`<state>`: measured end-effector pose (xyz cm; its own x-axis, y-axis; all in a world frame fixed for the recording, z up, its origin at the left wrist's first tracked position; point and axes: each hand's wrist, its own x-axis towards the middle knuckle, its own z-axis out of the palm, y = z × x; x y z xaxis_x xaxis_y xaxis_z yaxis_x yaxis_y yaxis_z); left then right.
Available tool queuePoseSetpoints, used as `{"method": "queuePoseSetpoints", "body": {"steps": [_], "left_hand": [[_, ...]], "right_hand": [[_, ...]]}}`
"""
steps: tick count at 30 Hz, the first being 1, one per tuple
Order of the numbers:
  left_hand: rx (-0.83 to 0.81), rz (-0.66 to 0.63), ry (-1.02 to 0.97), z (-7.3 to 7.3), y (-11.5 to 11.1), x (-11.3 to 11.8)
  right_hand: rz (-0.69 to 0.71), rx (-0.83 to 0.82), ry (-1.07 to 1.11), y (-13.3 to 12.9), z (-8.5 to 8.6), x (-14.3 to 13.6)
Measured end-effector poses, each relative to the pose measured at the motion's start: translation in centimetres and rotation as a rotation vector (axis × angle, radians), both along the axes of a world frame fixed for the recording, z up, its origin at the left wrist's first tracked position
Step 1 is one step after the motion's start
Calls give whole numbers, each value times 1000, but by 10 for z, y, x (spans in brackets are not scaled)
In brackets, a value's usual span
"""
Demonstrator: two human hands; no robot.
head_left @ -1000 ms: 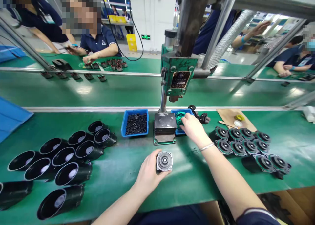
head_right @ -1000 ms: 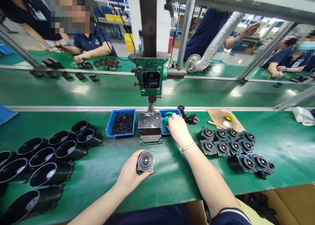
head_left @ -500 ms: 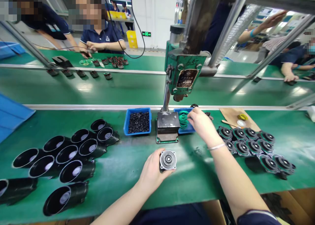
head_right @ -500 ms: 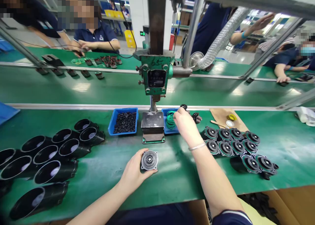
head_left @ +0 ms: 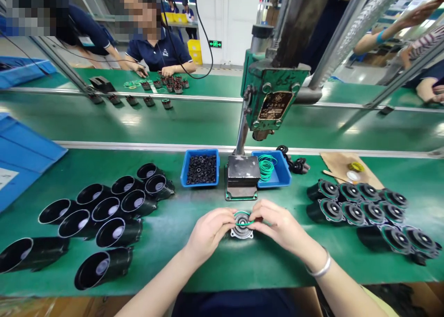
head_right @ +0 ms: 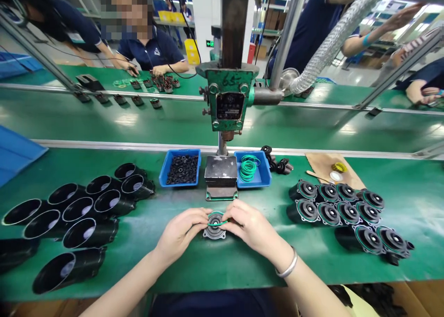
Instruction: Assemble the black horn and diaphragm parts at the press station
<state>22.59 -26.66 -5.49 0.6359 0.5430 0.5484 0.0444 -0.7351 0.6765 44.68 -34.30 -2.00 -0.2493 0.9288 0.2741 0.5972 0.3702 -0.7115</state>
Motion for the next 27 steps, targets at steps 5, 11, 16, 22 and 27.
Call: {"method": "queuePoseSetpoints", "body": {"steps": [5, 11, 16, 22, 27], "left_hand": [[90, -63, 141, 2, 9, -5], [106, -136, 217, 10, 10, -9], [65, -210, 302, 10, -3, -18], [-115, 7, 291, -9, -19, -19], [-96, -23, 334, -30, -26, -4]], "right_hand": [[40, -69, 61, -8, -8, 5], [7, 106, -44, -25, -24, -11], [-28, 251, -146, -36, -27, -17], [-339, 210, -68, -35, -23, -44], [-485, 200, -208, -40, -30, -58]]}}
